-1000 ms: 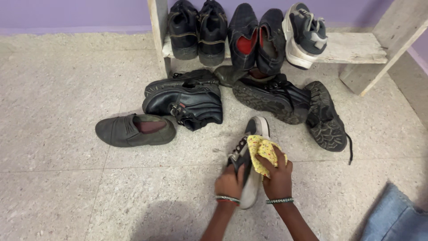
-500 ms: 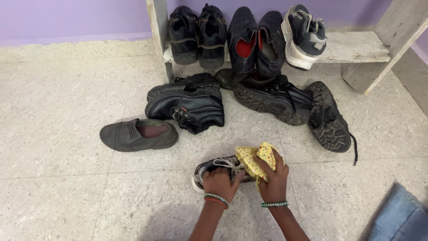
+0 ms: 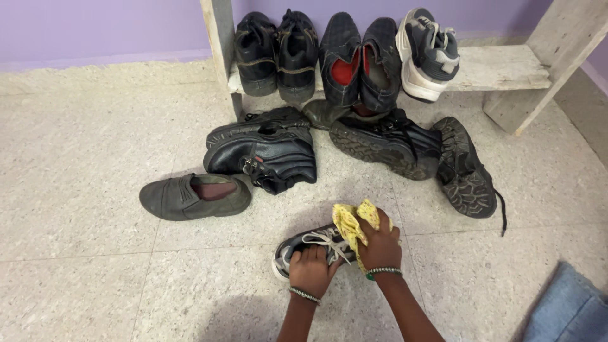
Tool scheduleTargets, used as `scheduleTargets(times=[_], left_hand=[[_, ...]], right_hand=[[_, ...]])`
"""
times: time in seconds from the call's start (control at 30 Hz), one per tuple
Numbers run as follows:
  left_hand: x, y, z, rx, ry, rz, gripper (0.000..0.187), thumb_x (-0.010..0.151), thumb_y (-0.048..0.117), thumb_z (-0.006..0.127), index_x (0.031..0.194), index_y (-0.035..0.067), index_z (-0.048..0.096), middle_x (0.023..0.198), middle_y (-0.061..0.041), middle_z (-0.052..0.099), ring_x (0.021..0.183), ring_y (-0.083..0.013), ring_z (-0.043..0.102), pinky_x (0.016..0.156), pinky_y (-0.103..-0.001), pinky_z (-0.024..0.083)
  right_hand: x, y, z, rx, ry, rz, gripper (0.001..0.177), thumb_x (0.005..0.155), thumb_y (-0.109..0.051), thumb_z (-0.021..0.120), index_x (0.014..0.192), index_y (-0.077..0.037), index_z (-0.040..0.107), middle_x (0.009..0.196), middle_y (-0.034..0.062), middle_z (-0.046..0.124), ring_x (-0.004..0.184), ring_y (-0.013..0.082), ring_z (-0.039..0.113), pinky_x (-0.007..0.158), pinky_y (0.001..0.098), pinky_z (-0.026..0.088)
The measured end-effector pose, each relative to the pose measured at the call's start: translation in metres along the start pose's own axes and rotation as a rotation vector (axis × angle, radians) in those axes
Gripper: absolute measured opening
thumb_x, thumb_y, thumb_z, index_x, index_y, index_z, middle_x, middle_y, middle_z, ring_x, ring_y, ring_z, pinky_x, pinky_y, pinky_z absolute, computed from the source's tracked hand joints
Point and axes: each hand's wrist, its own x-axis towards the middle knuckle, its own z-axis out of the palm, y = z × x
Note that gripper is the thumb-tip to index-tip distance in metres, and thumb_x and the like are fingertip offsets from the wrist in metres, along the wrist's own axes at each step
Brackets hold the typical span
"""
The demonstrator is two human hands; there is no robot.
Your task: The person wipes a grey and white sneaker with a yellow cloth, focusing on the upper and sole. The person then places the cleaned shoe on a wooden shelf among other shoes.
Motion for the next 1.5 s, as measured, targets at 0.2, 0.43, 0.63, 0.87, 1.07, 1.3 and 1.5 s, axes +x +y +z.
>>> scheduleTargets(times=[0.2,0.43,0.63,0.87,1.07,1.3,1.5], left_hand=[[-0.003,0.001,0.008,0.021,-0.007,-0.027,0.049,0.085,0.055,0.073,0.082,0.007,0.065,0.079,-0.010,0.066,0.075,-0.0268,0.064,0.072,-0.042,0.045],[-0.003,-0.003,0.007,-0.026,-0.014,0.010,0.046,0.086,0.052,0.075,0.082,0.007,0.065,0.079,-0.009,0.066,0.074,-0.0265,0.063,0.073,-0.040,0.044],[-0.003,-0.003,0.001,-0.038,0.029,0.029,0.046,0.085,0.051,0.075,0.083,0.007,0.065,0.080,-0.009,0.066,0.073,-0.0261,0.062,0.072,-0.039,0.045],[-0.001,-0.005,0.001,-0.050,0.062,0.062,0.045,0.085,0.051,0.076,0.081,0.008,0.063,0.078,-0.008,0.066,0.070,-0.0259,0.062,0.069,-0.039,0.044],[0.002,-0.004,0.000,-0.034,0.082,0.066,0.045,0.085,0.051,0.077,0.081,0.008,0.062,0.077,-0.008,0.065,0.067,-0.0255,0.061,0.068,-0.039,0.044],[0.001,-0.005,0.001,-0.066,0.025,0.043,0.046,0.086,0.051,0.076,0.082,0.007,0.063,0.077,-0.008,0.067,0.066,-0.0247,0.062,0.068,-0.038,0.044],[-0.001,-0.004,0.001,-0.043,0.078,0.058,0.045,0.086,0.050,0.075,0.081,0.008,0.063,0.078,-0.008,0.067,0.070,-0.0249,0.063,0.069,-0.038,0.044]], right_hand=[[-0.040,0.023,0.027,-0.042,0.199,-0.154,0.065,0.062,-0.005,0.081,0.120,-0.032,0.072,0.152,0.0062,0.043,0.115,0.0424,0.052,0.087,0.0472,0.058],[-0.024,0.027,0.015,-0.031,0.131,-0.065,0.067,0.063,-0.004,0.082,0.123,-0.031,0.071,0.154,0.0034,0.041,0.118,0.0401,0.051,0.087,0.0450,0.058],[-0.017,0.017,0.011,-0.044,0.111,0.009,0.072,0.064,-0.004,0.084,0.129,-0.033,0.070,0.154,0.0032,0.039,0.119,0.0411,0.050,0.088,0.0458,0.057],[-0.038,0.035,0.014,-0.053,0.142,-0.049,0.080,0.056,-0.006,0.085,0.129,-0.034,0.069,0.153,0.0054,0.041,0.117,0.0389,0.052,0.092,0.0450,0.057],[0.002,0.029,-0.009,-0.093,0.019,0.053,0.073,0.068,-0.013,0.085,0.134,-0.038,0.066,0.154,0.0010,0.038,0.119,0.0392,0.050,0.083,0.0472,0.060],[-0.040,0.040,0.029,-0.045,0.149,0.043,0.083,0.060,-0.003,0.084,0.134,-0.034,0.066,0.155,0.0110,0.035,0.121,0.0436,0.048,0.098,0.0470,0.053],[-0.026,0.085,0.072,0.367,0.437,0.056,0.060,0.072,0.000,0.077,0.130,-0.011,0.067,0.149,0.0227,0.042,0.133,0.0432,0.048,0.109,0.0493,0.045]])
